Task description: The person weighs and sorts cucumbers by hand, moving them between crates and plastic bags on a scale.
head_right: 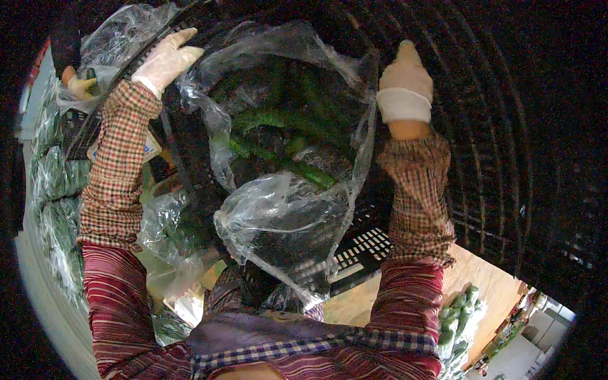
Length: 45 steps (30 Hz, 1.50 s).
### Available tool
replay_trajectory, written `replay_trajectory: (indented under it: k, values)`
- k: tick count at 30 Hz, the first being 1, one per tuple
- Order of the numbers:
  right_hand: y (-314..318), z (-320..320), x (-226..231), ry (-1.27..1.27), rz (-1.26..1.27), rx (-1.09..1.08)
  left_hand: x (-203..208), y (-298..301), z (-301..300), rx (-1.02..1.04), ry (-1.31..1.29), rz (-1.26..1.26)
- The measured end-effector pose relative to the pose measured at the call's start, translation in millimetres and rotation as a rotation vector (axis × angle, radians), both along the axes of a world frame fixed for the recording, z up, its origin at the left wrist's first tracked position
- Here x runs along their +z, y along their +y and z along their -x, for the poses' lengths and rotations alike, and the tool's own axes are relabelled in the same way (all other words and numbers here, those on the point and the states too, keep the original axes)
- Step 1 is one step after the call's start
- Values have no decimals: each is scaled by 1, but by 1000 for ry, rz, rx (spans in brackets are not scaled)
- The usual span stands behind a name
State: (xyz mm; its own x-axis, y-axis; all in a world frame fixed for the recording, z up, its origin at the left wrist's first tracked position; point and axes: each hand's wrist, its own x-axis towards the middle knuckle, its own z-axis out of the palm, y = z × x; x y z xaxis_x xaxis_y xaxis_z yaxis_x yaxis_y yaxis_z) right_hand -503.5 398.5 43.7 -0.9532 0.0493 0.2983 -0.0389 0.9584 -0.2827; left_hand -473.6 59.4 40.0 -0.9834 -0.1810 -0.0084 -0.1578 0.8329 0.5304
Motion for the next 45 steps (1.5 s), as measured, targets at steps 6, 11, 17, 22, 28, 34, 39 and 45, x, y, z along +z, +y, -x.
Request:
replay_trajectory:
  k: [6, 11, 17, 22, 28, 34, 39, 45]
  values:
    - [-33, -73, -92, -476, -100, 543, 7, -12, -61, -31, -185, -18]
    - [-63, -136, -146, -976, -544, 734, 19, 6, -109, -44, -158, 113]
    - [-48, -161, -245, -189, -838, 233, -14, 26, -140, -70, -43, -72]
    - [-14, -111, -144, -1113, -115, 723, -43, 37, -161, -399, 301, 101]
    - [-7, -120, -69, -1492, -281, 1018, -36, 76, -193, -512, -71, 88]
    - [-105, -89, -150, -515, -539, 648, -25, 115, -215, -618, -297, -113]
    - [-96, -77, -185, -786, -122, 734, -38, 126, -232, 222, -248, -1335]
    - [-88, -94, -111, -1134, 361, 909, -47, 139, -228, 541, -151, -1932]
